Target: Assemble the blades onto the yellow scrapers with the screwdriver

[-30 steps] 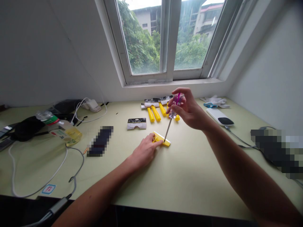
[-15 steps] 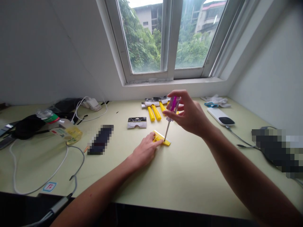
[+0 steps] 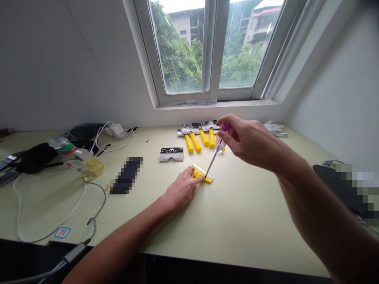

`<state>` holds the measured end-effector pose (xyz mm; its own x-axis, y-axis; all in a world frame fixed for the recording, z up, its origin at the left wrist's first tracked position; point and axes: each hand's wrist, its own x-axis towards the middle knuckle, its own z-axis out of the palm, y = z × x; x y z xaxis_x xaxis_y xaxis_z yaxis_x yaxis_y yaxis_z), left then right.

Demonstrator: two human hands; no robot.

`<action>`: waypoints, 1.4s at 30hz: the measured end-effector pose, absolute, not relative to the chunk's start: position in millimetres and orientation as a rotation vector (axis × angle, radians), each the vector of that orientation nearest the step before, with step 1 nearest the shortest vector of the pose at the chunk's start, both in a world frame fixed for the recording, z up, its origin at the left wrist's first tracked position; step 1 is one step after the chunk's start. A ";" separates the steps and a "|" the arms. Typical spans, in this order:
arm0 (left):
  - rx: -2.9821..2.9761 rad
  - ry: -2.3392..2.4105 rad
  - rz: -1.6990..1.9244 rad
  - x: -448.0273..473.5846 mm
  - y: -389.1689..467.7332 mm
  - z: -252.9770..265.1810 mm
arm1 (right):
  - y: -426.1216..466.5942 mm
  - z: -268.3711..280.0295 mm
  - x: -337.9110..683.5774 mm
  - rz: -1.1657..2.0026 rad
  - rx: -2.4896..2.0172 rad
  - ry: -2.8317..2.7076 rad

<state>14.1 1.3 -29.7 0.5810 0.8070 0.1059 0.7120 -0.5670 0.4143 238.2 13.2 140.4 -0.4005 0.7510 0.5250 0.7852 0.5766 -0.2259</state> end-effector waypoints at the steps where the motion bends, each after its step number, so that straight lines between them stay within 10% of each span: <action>1: 2.488 1.237 0.415 14.2 1.3 -29.7 | 15.1 145.7 240.3 0.003 -1.146 -2.339; 17: 2.535 1.257 0.394 15.1 0.7 -29.5 | 54.4 180.6 217.9 -0.077 -1.391 -2.528; 28: 2.557 1.245 0.404 14.5 1.4 -31.9 | 67.4 151.4 198.7 0.832 -1.315 -1.858; 35: 2.558 1.241 0.420 14.5 3.0 -34.0 | 60.0 186.5 213.6 -0.205 -1.648 -2.593; 42: 2.535 1.245 0.442 14.6 3.2 -35.8 | 51.8 197.2 215.2 0.134 -1.568 -2.798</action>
